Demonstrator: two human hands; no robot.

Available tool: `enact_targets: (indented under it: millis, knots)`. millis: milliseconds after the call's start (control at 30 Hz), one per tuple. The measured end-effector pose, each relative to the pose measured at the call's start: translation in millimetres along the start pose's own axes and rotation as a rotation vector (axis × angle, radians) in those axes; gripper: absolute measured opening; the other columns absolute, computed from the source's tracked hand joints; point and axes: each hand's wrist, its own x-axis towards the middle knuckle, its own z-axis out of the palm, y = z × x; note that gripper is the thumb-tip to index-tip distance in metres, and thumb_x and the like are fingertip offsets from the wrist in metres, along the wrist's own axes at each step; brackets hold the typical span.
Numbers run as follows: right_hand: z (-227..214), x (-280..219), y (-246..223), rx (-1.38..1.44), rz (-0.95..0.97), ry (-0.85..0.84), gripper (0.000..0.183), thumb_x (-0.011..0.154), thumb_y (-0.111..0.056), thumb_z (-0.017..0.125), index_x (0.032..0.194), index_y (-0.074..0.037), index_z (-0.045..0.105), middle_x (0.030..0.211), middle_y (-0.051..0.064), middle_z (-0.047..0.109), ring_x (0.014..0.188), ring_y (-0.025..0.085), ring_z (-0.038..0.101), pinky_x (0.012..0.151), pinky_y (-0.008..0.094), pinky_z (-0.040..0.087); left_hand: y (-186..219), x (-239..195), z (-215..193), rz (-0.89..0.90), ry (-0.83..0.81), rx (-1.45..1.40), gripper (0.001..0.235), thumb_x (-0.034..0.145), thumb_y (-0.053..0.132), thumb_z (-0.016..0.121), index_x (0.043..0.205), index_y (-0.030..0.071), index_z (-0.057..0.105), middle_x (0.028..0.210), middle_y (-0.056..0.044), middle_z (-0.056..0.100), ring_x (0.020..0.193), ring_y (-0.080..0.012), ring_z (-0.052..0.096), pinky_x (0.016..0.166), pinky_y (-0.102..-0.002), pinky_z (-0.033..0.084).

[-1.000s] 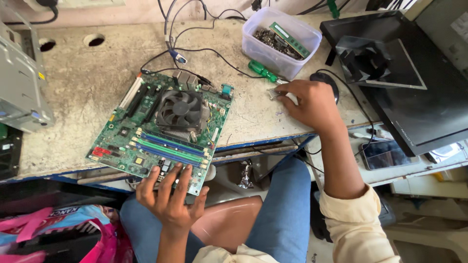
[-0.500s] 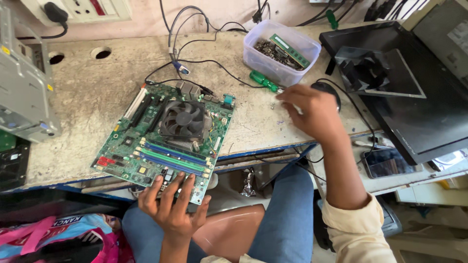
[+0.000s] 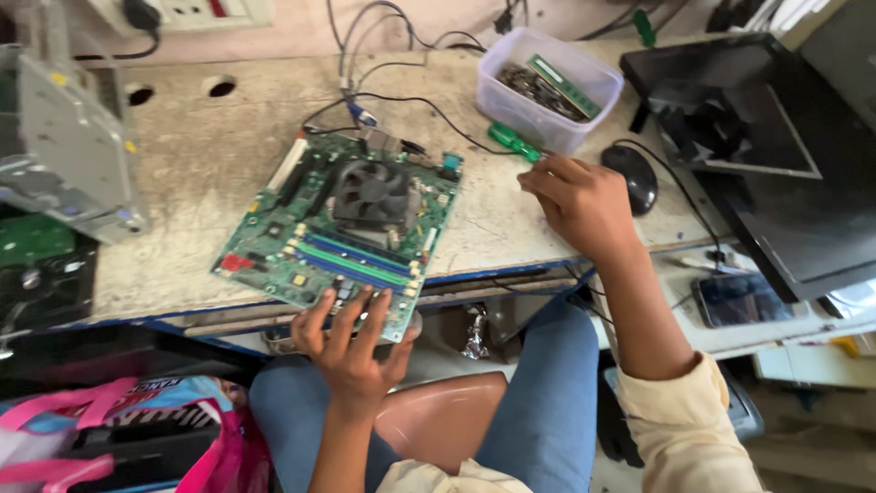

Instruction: The person works on a computer motherboard placed on a table. They use a screwdriver to adjust components, connect a USB cable, and manipulate small parts on the board.

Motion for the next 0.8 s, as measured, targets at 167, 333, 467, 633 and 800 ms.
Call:
enact_targets:
  millis: [167,333,467,633,800]
  knots:
    - [10.0,0.0,-33.4,0.256,-0.058,0.006,0.011,0.086,-0.008,0.079,0.096,-0.011,0.074,0.097,0.005,0.072,0.082,0.025,0.070,0.069,0.036,0.056,-4.6,3.4,0.4,0.038,0.013,0.009,0.047,0.095,0.059,0.064,0.118,0.020,0.078,0.123,0.001,0.068,0.133,-0.0275,0.044,0.110,-0.052,0.028]
    - [34.6,-11.4,-74.6,0.400,-0.312,-0.067,0.022,0.082,-0.009,0.075,0.103,-0.011,0.072,0.102,0.004,0.070,0.083,0.023,0.070,0.069,0.036,0.055,-6.2,3.6,0.3,0.052,0.016,0.038,0.043,0.095,0.057,0.067,0.118,0.023,0.077,0.124,0.002,0.068,0.132,-0.0260,0.045,0.110,-0.052,0.028]
    - [40.4,-24.5,-96.1,0.357,-0.515,0.006,0.030,0.079,-0.013,0.075,0.109,-0.010,0.071,0.109,0.005,0.070,0.081,0.021,0.068,0.067,0.036,0.053,-4.5,4.2,-2.3,0.035,-0.005,0.051,0.035,0.094,0.044,0.067,0.120,0.023,0.077,0.125,0.003,0.069,0.132,-0.0243,0.046,0.110,-0.051,0.030]
    - [45.2,-35.0,-124.2,0.409,-0.384,0.036,0.036,0.075,-0.013,0.075,0.111,-0.012,0.073,0.105,0.003,0.069,0.079,0.022,0.066,0.066,0.037,0.051,-4.7,8.1,-6.9,0.025,-0.008,0.018,0.038,0.088,0.024,0.068,0.125,0.020,0.072,0.125,0.003,0.071,0.132,-0.0236,0.047,0.109,-0.050,0.032]
    - [45.3,-37.1,-135.4,0.533,-0.240,0.035,0.030,0.076,-0.008,0.079,0.106,-0.012,0.075,0.102,0.003,0.069,0.080,0.021,0.066,0.068,0.035,0.051,-6.3,9.9,-9.6,0.033,-0.021,-0.014,0.044,0.083,0.017,0.068,0.127,0.018,0.069,0.124,0.003,0.071,0.131,-0.0236,0.048,0.107,-0.050,0.033]
